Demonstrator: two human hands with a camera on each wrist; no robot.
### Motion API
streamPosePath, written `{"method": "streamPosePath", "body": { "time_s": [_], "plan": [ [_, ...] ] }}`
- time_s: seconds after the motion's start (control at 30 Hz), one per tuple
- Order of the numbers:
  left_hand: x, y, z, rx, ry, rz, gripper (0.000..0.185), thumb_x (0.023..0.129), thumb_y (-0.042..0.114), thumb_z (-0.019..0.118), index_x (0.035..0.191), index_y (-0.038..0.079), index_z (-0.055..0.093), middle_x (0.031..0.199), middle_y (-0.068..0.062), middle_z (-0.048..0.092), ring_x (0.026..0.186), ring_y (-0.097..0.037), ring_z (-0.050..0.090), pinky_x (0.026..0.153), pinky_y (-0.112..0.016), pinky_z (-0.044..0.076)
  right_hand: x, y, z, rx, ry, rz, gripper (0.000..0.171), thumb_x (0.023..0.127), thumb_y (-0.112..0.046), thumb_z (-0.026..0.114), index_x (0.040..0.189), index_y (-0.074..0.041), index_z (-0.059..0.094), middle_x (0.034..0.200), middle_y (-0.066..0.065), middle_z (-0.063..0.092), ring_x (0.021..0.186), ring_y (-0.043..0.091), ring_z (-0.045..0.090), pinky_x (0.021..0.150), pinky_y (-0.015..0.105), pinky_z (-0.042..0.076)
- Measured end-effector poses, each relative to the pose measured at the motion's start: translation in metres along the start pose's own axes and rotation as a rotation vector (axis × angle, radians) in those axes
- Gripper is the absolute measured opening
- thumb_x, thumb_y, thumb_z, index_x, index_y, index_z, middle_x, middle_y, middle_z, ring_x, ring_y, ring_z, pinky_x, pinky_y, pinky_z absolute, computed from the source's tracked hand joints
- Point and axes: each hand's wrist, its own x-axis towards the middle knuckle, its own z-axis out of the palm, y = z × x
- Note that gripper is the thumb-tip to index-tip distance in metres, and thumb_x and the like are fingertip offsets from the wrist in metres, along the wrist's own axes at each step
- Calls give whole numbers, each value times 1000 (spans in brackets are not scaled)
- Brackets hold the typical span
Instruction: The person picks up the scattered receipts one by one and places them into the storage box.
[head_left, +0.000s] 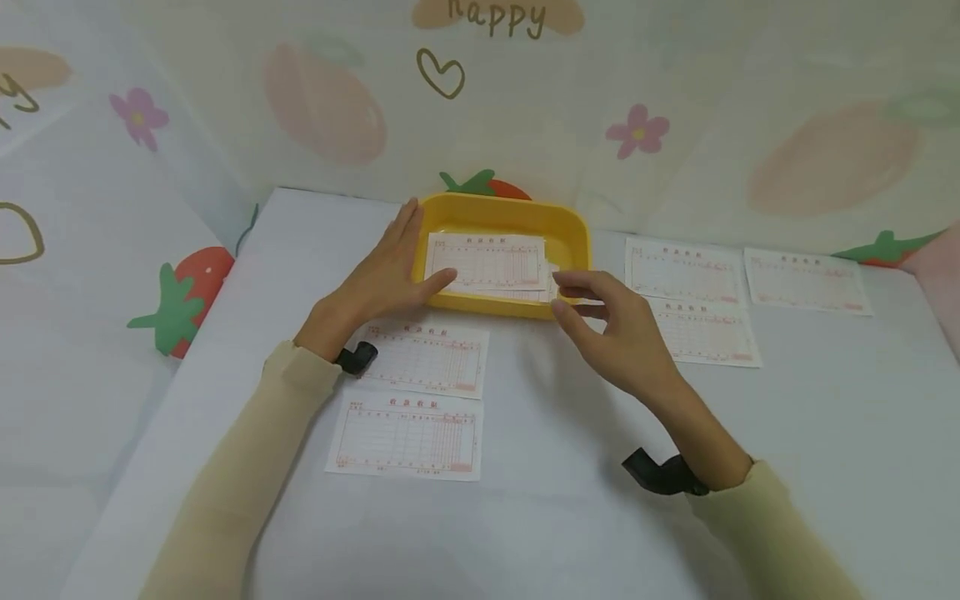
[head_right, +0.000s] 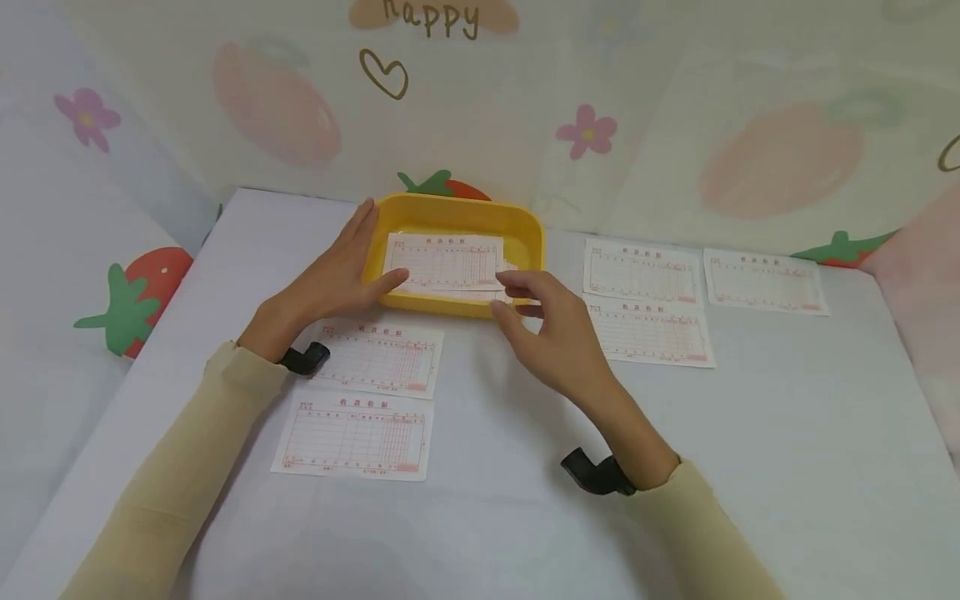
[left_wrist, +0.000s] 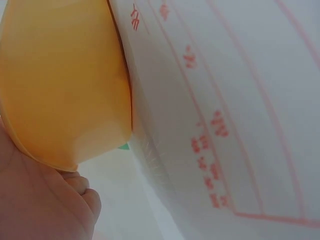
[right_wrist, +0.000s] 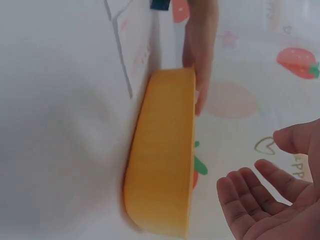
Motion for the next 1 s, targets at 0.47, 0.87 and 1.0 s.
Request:
{"method": "streamPosePath", "body": {
  "time_s": [0.47,0.87,1.0],
  "plan": [
    [3,1,-1,7,-1,3,112,99,68,51,169,7,-11,180,-10,-13,169,-30,-1,138,-50,12,-45,6,53,35,-118,8,42,100,-16,74,140,-6,65,138,13,69,127,29,67,103,47,61],
    [2,-2,0,6,9,3,111,99,65,53,170,7,-10,180,-12,-11,169,-32,3,137,-52,15,-59,3,84,-30,-220,-46,43,97,-19,78,136,-6,67,133,7,71,112,21,69,95,36,62],
    [4,-2,1,1,11,16,110,100,65,52,170,6,-10,180,-13,-10,169,-33,2,137,-53,15,-63,2,90,-53,-229,-42,42,94,-19,81,134,-9,69,130,4,71,106,18,65,93,33,60]
  ]
}}
